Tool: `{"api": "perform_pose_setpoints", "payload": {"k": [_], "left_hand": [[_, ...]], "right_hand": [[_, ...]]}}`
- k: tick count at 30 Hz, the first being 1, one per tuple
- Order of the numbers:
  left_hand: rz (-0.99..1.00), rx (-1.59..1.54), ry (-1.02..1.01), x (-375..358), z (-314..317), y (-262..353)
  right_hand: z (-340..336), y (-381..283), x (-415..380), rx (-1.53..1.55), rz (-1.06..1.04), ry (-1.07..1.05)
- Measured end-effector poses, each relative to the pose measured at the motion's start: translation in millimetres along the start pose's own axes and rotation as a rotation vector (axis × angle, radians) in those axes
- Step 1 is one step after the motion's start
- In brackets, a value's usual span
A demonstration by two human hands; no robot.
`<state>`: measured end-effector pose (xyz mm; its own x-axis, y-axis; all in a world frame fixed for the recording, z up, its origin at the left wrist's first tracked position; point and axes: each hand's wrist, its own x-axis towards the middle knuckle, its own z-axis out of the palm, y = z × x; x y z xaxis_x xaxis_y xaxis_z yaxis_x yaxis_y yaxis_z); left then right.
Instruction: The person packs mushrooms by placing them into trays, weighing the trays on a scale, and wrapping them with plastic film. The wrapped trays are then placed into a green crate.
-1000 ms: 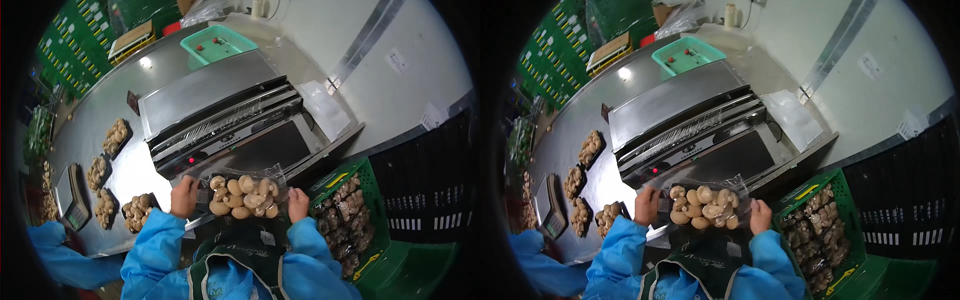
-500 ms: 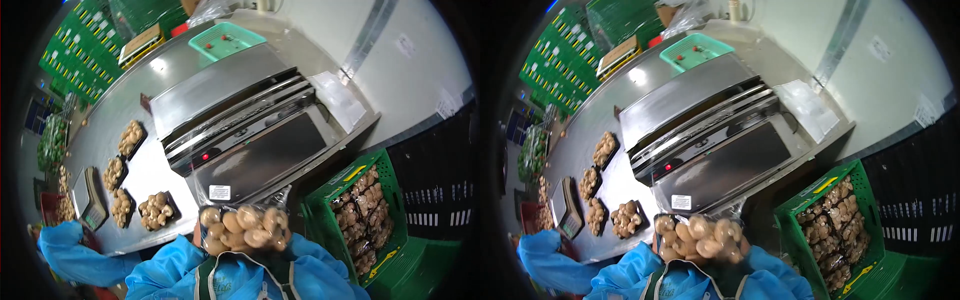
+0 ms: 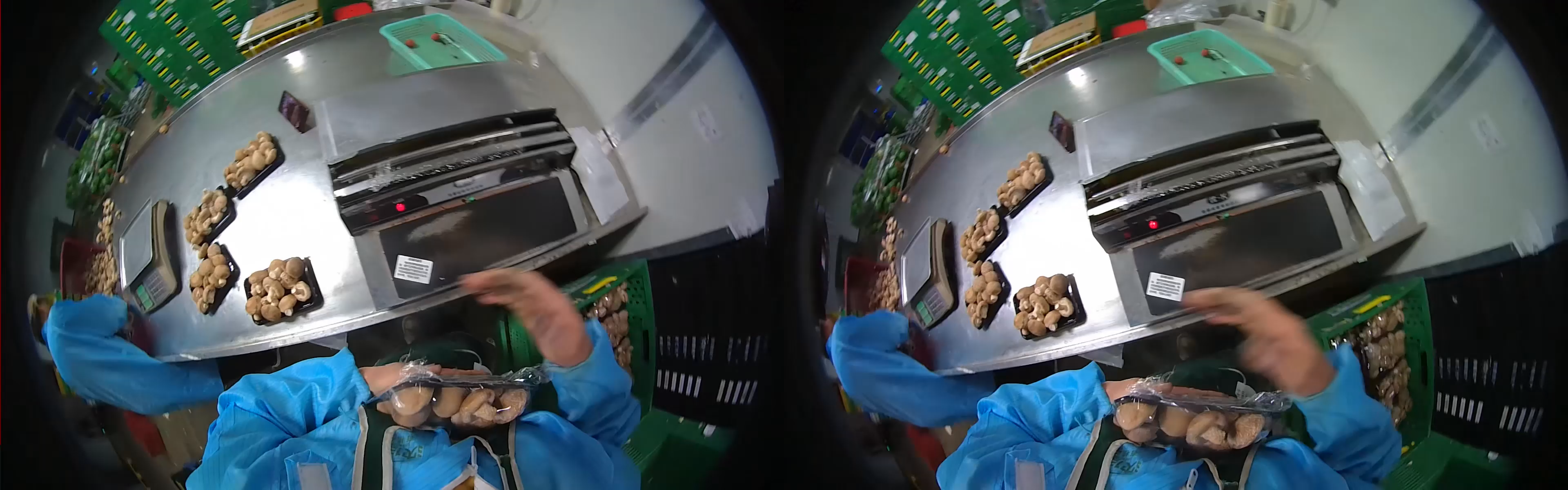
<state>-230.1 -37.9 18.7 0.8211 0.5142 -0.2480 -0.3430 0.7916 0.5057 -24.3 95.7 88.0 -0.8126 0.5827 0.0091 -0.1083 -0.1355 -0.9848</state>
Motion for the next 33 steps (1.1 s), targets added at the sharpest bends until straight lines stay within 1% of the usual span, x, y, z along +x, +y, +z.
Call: {"api": "perform_pose_setpoints", "payload": {"k": [1, 3, 5, 7, 9, 10, 11, 13, 15, 16, 17, 18, 19, 20, 21, 22, 23, 24, 25, 26, 27, 28, 29, 30, 31, 32, 33], "left_hand": [[0.017, 0.014, -0.008, 0, -1, -3], [0.047, 0.029, 0.007, 0, -5, -12], [0.05, 0.052, 0.036, 2, -10, -19], [0.029, 0.066, 0.065, 4, -17, -25], [0.023, 0.067, 0.122, 10, -26, -30], [0.038, 0.054, 0.174, 10, -30, -32], [0.067, 0.045, 0.24, 13, -36, -34], [0.21, -0.093, 0.477, 26, -27, -30], [0.329, -0.221, 0.711, 50, -15, -23], [0.349, -0.264, 0.784, 70, -7, -23], [0.34, -0.295, 0.828, 96, 1, -23], [0.295, -0.32, 0.833, 128, 9, -26], [0.22, -0.368, 0.803, 163, 15, -33], [0.393, -0.222, 0.745, 207, 64, -38], [0.35, -0.012, 0.507, 239, 74, -39], [0.218, -0.056, 0.439, 276, 103, -38], [0.137, -0.04, 0.343, 311, 120, -41], [0.122, 0.047, 0.303, 349, 110, -54], [0.015, 0.079, 0.185, 384, 133, -67], [-0.095, 0.103, 0.073, 420, 135, -87], [-0.206, 0.075, 0.029, 455, 153, -108], [-0.222, 0.146, -0.011, 489, 159, -137], [-0.284, 0.206, -0.115, 523, 161, -169], [-0.138, 0.53, -0.093, 559, 138, -210], [-0.042, 0.925, -0.171, 569, 161, -225], [0.086, 1.273, -0.287, 588, 166, -247], [0.222, 1.399, -0.571, 599, 166, -264]], "right_hand": [[16, -14, 13, -0.231, -0.037, -0.274], [50, -3, 13, -0.151, 0.213, -0.71], [45, 14, -11, -0.264, 0.112, -0.559], [19, 27, -52, -0.257, 0.13, -0.42], [1, 44, -99, 0.072, 0.38, -0.296], [2, 58, -121, 0.172, 0.203, -0.123], [6, 69, -137, 0.214, 0.143, 0.037], [23, 98, -157, 0.469, 0.117, 0.464], [36, 170, -164, 1.019, 0.083, 0.822], [26, 150, -170, 1.207, 0.087, 0.927], [20, 153, -184, 1.218, 0.042, 0.964], [11, 159, -198, 1.268, -0.07, 1.029], [5, 161, -214, 1.318, -0.179, 1.09], [-5, 120, -235, 1.358, -0.23, 1.101], [-10, 138, -258, 1.252, -0.29, 1.21], [-15, 143, -282, 1.197, -0.374, 1.23], [-19, 146, -305, 1.14, -0.451, 1.248], [-28, 140, -328, 1.114, -0.459, 1.345], [-30, 135, -354, 1.08, -0.439, 1.517], [-34, 134, -385, 1.097, -0.529, 1.561], [-36, 144, -412, 1.013, -0.596, 1.709], [-37, 150, -439, 0.965, -0.684, 1.839], [-33, 158, -469, 0.92, -0.626, 2.026], [-37, 154, -489, 0.794, -0.769, 2.185], [-34, 159, -516, 0.649, -0.751, 2.253], [-38, 160, -532, 0.47, -0.811, 2.342], [-38, 158, -548, 0.398, -0.741, 2.42]]}}
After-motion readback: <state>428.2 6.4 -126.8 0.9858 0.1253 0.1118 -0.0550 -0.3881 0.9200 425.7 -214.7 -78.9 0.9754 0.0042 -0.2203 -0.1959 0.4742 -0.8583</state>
